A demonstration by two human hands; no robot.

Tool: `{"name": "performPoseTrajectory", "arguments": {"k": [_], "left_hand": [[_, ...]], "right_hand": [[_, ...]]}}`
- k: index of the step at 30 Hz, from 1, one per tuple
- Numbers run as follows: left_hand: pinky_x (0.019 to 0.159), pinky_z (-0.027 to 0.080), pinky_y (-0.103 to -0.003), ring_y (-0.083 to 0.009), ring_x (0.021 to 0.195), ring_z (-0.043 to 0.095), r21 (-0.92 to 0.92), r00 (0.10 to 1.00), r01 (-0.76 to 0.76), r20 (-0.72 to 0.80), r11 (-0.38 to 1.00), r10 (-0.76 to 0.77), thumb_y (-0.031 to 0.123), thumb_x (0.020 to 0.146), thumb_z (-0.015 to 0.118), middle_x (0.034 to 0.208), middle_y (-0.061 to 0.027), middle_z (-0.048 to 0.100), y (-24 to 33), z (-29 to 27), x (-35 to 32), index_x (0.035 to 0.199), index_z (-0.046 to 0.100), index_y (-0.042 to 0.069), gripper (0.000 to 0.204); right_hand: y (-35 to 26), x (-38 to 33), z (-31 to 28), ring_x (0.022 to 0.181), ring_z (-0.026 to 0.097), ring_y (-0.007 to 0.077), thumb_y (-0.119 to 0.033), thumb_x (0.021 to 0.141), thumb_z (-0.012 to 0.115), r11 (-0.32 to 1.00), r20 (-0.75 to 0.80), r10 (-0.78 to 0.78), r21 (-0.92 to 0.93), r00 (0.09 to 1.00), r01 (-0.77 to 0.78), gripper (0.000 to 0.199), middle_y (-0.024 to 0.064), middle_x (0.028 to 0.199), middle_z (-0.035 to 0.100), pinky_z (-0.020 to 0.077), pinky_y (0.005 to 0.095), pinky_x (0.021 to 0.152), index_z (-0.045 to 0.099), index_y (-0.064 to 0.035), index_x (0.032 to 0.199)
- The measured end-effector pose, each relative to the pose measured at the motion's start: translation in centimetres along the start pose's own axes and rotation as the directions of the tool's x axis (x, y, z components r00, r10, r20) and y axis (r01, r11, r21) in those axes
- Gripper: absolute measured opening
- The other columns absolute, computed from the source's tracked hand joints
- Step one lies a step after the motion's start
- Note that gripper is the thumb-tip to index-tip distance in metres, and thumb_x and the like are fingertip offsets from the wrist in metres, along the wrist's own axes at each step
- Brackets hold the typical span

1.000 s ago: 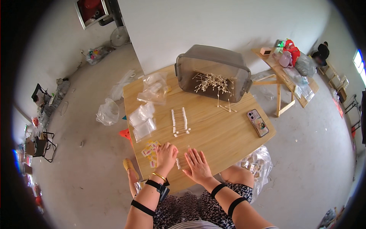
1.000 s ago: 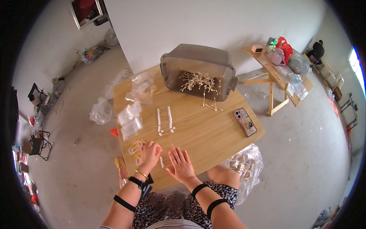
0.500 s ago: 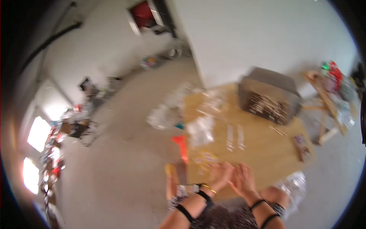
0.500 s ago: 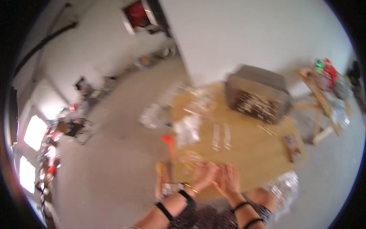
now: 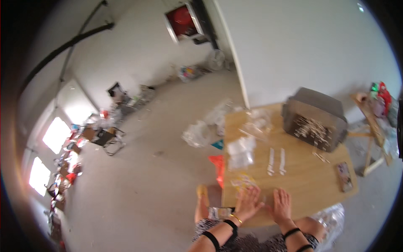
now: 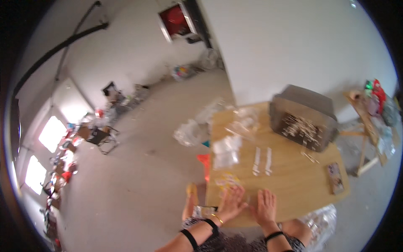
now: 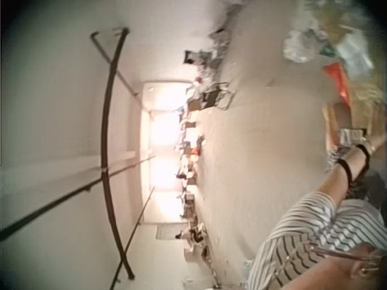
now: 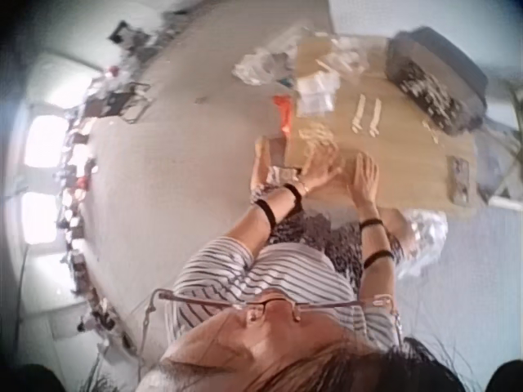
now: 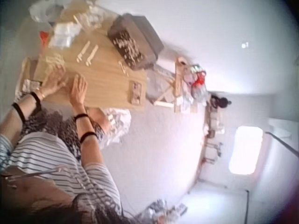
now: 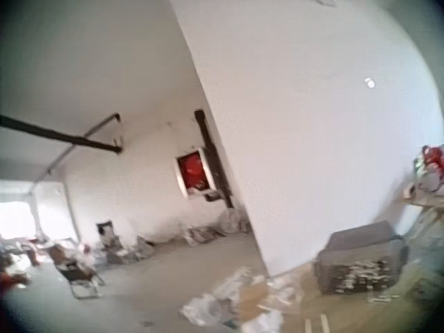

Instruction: Sort cotton swabs into rows on a table and package them into plastic bags.

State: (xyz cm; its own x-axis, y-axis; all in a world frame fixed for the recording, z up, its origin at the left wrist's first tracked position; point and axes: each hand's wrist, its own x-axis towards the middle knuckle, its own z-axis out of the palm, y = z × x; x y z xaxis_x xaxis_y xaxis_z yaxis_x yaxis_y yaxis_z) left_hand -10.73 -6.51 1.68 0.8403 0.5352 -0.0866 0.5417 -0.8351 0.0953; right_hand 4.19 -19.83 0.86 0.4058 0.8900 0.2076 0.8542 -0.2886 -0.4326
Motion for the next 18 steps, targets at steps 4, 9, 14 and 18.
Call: {"name": "performPoseTrajectory", "arguments": {"k": [4, 9, 14, 18], "left_hand": [[0.122, -0.001, -0.054, -0.0228, 0.154, 0.009, -0.055, 0.990, -0.048, -0.134, 0.997, 0.040, 0.061, 0.099, 0.030, 0.165, -0.0121, 0.017, -0.8, 0.1, 0.8, 0.157, 0.017, 0.003, 0.083], [0.121, -0.002, -0.057, -0.0231, 0.154, 0.007, -0.081, 0.987, -0.119, -0.122, 0.990, 0.109, 0.064, 0.099, 0.026, 0.166, -0.0115, 0.015, 1.0, 0.7, 0.2, 0.156, 0.021, 0.001, 0.085], [0.121, -0.004, -0.057, -0.0295, 0.154, 0.006, -0.065, 0.995, -0.036, -0.094, 0.997, 0.030, 0.061, 0.100, 0.030, 0.166, -0.0144, 0.012, 2.0, 1.7, -0.7, 0.156, 0.020, -0.002, 0.084], [0.121, -0.003, -0.057, -0.0292, 0.154, 0.005, -0.099, 0.993, -0.048, -0.112, 0.994, 0.036, 0.062, 0.100, 0.028, 0.165, -0.0159, 0.012, 2.9, 2.2, -0.8, 0.155, 0.021, -0.004, 0.086]], "right_hand": [[0.1, 0.1, -0.2, 0.145, 0.029, 0.0355, -0.049, 0.089, 0.062, 0.996, 0.054, 0.007, -0.085, 0.999, -0.003, 0.081, 0.0235, 0.153, 0.035, 0.0170, 0.0502, 0.121, 0.036, 0.0015, 0.148], [0.2, -0.4, -0.2, 0.150, 0.022, 0.0319, -0.052, 0.090, 0.058, 0.985, 0.086, 0.040, -0.172, 0.996, -0.025, 0.087, 0.0226, 0.158, 0.028, 0.0141, 0.0488, 0.123, 0.031, 0.0037, 0.151], [0.1, -1.0, -0.3, 0.150, 0.020, 0.0337, -0.052, 0.091, 0.056, 0.996, 0.050, 0.011, -0.093, 0.999, -0.007, 0.088, 0.0237, 0.159, 0.025, 0.0145, 0.0483, 0.123, 0.029, 0.0064, 0.151], [-0.2, -0.9, 0.5, 0.150, 0.020, 0.0347, -0.050, 0.091, 0.055, 0.989, 0.131, -0.043, -0.138, 0.990, 0.061, 0.086, 0.0250, 0.159, 0.025, 0.0152, 0.0482, 0.123, 0.029, 0.0058, 0.151]]}}
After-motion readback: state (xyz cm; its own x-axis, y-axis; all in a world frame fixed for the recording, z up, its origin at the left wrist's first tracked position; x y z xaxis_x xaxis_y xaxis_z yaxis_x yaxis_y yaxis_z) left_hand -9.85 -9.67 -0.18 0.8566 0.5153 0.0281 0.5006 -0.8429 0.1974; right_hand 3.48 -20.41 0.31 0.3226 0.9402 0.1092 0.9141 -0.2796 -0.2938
